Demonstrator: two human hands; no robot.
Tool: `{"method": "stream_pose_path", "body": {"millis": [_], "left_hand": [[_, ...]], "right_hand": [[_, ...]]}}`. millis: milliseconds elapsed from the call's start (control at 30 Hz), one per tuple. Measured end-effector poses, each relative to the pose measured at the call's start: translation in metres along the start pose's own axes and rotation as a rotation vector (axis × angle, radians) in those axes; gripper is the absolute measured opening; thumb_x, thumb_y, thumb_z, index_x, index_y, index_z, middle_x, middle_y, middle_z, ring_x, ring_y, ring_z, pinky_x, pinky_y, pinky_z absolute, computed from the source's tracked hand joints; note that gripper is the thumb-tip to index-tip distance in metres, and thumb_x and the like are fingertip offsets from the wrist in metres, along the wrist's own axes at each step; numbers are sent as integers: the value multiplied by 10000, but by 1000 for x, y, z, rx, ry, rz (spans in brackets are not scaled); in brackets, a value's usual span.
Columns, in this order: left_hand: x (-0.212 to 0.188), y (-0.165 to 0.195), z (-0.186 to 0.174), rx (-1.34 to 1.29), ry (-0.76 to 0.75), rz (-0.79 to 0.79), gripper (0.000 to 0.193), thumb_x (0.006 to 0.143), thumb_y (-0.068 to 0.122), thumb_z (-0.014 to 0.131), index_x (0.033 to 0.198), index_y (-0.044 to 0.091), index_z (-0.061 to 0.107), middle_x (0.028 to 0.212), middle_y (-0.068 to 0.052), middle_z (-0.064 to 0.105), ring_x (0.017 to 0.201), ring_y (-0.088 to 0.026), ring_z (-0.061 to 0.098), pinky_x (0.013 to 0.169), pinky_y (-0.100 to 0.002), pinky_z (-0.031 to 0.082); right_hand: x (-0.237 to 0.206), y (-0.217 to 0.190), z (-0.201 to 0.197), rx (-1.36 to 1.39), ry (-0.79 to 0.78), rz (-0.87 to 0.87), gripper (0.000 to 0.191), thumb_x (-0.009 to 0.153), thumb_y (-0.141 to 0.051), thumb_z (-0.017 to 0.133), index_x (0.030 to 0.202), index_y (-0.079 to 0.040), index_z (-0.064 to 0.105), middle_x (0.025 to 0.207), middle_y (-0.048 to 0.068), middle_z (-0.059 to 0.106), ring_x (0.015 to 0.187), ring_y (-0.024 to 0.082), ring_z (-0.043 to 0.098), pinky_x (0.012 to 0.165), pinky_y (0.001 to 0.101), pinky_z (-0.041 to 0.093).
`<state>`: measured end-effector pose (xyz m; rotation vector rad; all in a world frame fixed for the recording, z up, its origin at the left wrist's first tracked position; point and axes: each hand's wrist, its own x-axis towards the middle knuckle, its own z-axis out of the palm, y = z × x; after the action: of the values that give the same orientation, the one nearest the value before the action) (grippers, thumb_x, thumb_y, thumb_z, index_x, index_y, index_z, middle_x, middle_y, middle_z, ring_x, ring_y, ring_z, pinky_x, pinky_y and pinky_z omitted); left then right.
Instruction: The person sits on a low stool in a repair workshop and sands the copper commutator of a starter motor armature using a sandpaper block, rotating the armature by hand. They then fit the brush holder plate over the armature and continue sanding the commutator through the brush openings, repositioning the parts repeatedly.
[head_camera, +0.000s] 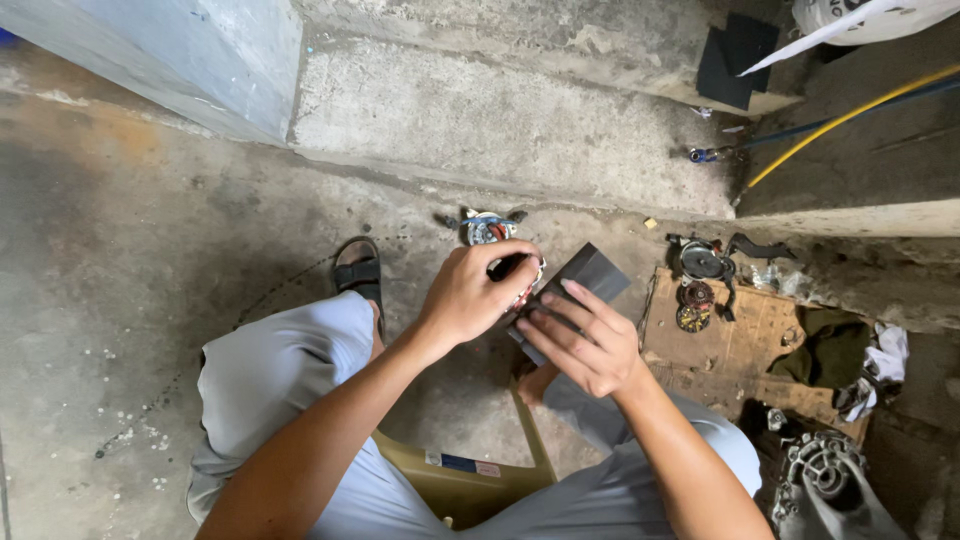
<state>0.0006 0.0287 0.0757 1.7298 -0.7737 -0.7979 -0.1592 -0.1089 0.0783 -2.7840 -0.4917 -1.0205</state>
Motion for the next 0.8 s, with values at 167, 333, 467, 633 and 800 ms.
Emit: {"method": "stream_pose_path", "body": {"millis": [167, 333, 467, 633, 800], "left_hand": [[0, -3, 2, 0, -11, 13, 324, 929, 335, 642, 1093, 89, 774, 876, -74, 802, 728, -142, 770, 664, -288, 564], [3, -14, 3, 3, -46, 108, 324, 938, 348, 634, 1092, 105, 784, 979, -61, 813, 777, -153, 777, 731, -301, 582], [4, -16, 5, -16, -29, 218, 315, 964, 336, 650, 1097, 86, 786, 1053, -81, 802, 887, -176, 771, 809, -314, 583], [-2, -8, 2, -18, -39, 113, 327, 919, 319, 657, 1072, 58, 783, 995, -92, 809, 863, -173, 784, 778, -305, 582], [0, -3, -1, -20, -99, -56, 350, 900, 338, 643, 1086, 74, 780, 929, -94, 813, 766, -186, 782, 715, -306, 579]], "right_hand": [[-6, 1, 5, 9, 48, 40, 243, 862, -127, 760, 1094, -75, 809, 1064, 71, 707, 1119, 264, 683, 1073, 478, 510], [-5, 1, 4, 147, 59, 202, 231, 844, -106, 703, 1049, -54, 797, 1048, 91, 727, 1106, 291, 706, 1082, 529, 567], [-2, -3, 2, 151, 36, 149, 255, 839, -131, 672, 1035, -26, 798, 1019, 113, 731, 1082, 325, 711, 1041, 564, 569], [-2, -4, 5, 139, 75, 208, 228, 946, -180, 652, 1060, -48, 798, 1027, 113, 727, 1096, 311, 711, 1054, 529, 543], [-7, -1, 10, 177, 95, 217, 457, 987, -396, 512, 1065, -39, 786, 1017, 118, 716, 1101, 309, 696, 1076, 540, 551]]}}
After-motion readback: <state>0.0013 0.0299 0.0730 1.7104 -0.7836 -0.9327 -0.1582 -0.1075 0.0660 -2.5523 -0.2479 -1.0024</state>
